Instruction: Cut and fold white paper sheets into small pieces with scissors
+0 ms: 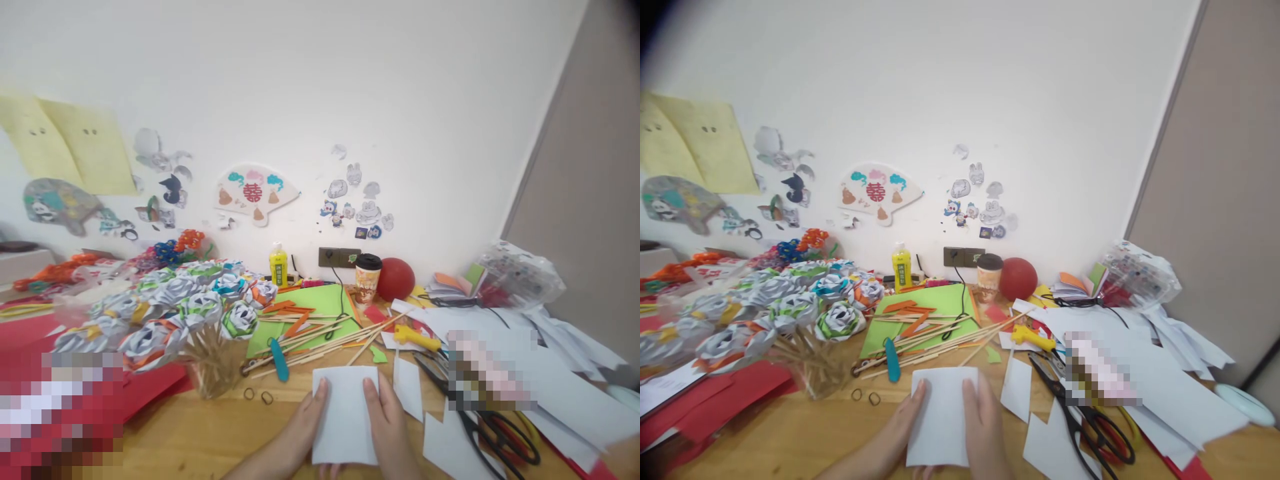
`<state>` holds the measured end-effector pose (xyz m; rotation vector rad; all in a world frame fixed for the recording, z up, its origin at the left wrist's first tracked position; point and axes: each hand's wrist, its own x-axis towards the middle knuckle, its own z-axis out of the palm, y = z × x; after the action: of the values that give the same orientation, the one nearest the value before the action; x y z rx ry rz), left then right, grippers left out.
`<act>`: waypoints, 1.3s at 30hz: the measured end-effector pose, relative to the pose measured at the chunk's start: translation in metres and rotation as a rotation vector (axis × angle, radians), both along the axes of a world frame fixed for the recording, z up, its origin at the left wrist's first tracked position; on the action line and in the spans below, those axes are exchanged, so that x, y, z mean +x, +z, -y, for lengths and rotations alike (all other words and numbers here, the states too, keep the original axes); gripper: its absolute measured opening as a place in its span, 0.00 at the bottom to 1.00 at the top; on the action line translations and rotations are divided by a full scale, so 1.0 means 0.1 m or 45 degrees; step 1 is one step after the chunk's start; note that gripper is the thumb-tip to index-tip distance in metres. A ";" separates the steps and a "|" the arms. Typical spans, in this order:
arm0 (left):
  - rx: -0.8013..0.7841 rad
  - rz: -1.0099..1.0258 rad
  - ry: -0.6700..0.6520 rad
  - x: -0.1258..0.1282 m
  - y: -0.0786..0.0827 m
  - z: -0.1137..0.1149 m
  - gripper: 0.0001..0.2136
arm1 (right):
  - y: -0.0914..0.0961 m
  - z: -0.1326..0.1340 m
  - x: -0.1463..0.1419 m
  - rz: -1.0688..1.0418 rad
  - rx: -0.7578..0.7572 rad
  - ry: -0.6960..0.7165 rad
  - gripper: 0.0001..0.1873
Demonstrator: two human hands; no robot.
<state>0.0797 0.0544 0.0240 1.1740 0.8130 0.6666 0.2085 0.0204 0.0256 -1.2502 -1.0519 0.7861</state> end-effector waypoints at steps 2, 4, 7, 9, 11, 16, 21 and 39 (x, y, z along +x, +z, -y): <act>0.016 -0.012 0.028 0.01 0.05 0.02 0.34 | -0.01 -0.01 0.01 0.038 0.014 0.009 0.18; 0.039 -0.022 0.058 0.02 0.08 0.04 0.32 | -0.02 -0.02 0.03 0.106 0.068 -0.023 0.19; 0.074 -0.043 0.088 0.03 0.06 0.04 0.31 | -0.02 -0.04 0.06 0.201 0.147 -0.041 0.20; 0.100 -0.060 0.090 0.03 0.02 0.02 0.32 | -0.01 -0.06 0.08 0.224 0.141 -0.033 0.19; 0.132 -0.081 0.081 0.02 -0.02 0.00 0.31 | 0.00 -0.08 0.09 0.204 0.121 -0.036 0.19; 0.233 -0.145 0.060 -0.01 0.01 0.02 0.29 | 0.00 -0.10 0.08 -0.042 0.026 0.119 0.21; 0.456 -0.219 0.135 -0.06 0.10 0.02 0.24 | -0.01 -0.09 0.10 -0.037 0.030 0.141 0.18; 1.016 -0.770 0.477 -0.12 0.12 -0.18 0.12 | -0.02 -0.08 0.06 0.152 0.101 0.111 0.17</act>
<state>0.0676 0.0727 0.0362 2.0282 1.3580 1.0115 0.2142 0.0286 0.0241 -1.2021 -1.2295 0.7357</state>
